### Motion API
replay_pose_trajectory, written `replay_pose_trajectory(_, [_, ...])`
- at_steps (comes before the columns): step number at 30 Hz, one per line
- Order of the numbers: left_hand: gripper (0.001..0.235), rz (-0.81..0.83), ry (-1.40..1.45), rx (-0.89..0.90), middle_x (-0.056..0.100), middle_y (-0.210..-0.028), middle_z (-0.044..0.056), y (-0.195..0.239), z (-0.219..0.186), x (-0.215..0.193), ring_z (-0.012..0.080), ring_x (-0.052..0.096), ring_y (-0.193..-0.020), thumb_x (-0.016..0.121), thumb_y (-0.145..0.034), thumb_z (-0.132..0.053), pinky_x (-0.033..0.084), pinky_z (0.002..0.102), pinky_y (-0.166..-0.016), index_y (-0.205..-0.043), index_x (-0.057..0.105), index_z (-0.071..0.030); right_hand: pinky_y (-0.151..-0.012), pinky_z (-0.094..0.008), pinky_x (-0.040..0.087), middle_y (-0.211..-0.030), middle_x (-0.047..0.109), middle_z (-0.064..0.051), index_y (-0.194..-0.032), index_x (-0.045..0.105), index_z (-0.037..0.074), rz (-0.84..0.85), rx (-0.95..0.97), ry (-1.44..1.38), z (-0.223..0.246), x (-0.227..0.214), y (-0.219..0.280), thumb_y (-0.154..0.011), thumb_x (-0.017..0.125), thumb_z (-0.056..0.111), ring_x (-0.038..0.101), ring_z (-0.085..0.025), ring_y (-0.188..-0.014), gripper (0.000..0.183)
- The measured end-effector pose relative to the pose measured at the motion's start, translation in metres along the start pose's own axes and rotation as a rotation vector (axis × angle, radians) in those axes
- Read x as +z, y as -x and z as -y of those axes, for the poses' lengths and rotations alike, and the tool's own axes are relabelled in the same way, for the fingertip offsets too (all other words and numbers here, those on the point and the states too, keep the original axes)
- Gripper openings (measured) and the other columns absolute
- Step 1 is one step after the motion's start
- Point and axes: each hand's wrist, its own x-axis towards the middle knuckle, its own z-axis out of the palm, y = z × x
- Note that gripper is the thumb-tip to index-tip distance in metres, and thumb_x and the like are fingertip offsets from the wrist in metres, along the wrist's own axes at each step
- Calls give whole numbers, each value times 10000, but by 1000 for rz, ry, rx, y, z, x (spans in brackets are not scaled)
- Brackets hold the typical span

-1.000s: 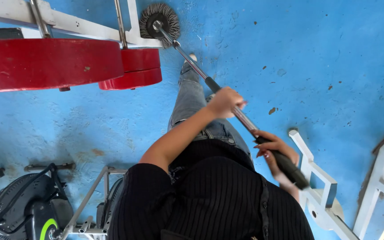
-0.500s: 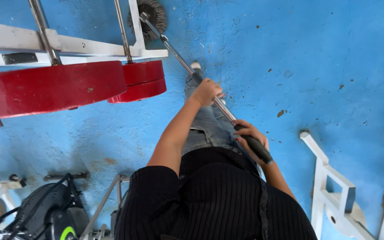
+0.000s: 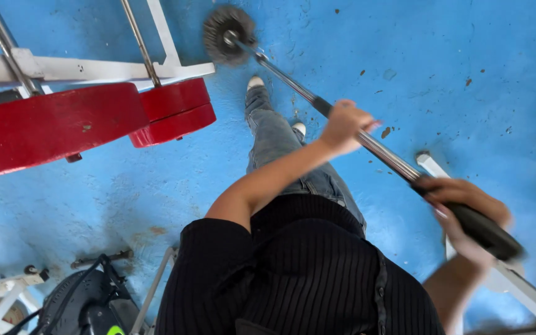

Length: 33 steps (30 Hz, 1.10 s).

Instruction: The person mops a blue floor in a gym using a mop with a long handle. They move the mop back and forth across the floor, navigating around various pieces of gym equipment, including weight racks and exercise machines.

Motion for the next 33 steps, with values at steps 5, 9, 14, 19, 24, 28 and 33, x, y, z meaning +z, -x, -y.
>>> replay_pose_trajectory(5, [128,488,209,195,737,-672,-49,13,-60,86,117,634,-559,774,-794,-35,469,308,-835,-857,715,-129,-1039,-485,516,-1068,601,-337,-1041,543,-123,-673,0,252,-65,-44,129,-1153,288,647,667,-477,-1089,818])
replay_pose_trajectory(9, [146,1080,407,233,525,-578,-31,33,-38,130,53,488,-445,525,-947,23,373,185,-411,-863,534,-96,-938,-533,685,-992,704,-279,-957,722,-85,-1652,-158,-215,-134,-33,173,-615,618,716,721,-464,-978,877])
replay_pose_trajectory(14, [146,1421,88,120,558,-660,-36,62,-45,136,94,469,-490,552,-1022,-179,382,250,-443,-882,581,-147,-606,-360,235,-599,273,-41,-652,407,95,-1573,-231,-716,-198,20,249,-864,624,180,287,-175,-554,316])
replay_pose_trajectory(19, [126,1407,86,156,576,-591,-11,91,-10,105,105,497,-444,589,-928,-69,398,235,-402,-814,600,-122,-565,-328,222,-657,242,-1,-806,354,161,-1502,-186,-562,-132,101,206,-1030,543,352,216,-127,-533,349])
replay_pose_trajectory(24, [177,1406,45,167,538,-557,-34,110,20,35,65,454,-423,563,-939,-70,369,192,-356,-772,609,-106,-498,-352,300,-603,299,-25,-841,384,159,-1505,-240,-401,-73,173,156,-1113,471,506,258,-132,-451,449])
replay_pose_trajectory(28, [234,1357,87,253,521,-518,23,135,56,-13,127,462,-407,571,-913,-62,375,242,-361,-688,518,-96,-414,-333,313,-547,366,-18,-758,439,169,-1558,-269,-357,-35,235,137,-1085,433,560,337,-135,-399,510])
replay_pose_trajectory(33, [133,1252,215,469,642,-629,53,146,74,-75,215,628,-572,594,-751,37,494,364,-499,-789,621,-88,-422,-314,357,-539,417,-29,-709,470,144,-1668,-237,-479,0,306,139,-1069,444,523,367,-147,-392,523])
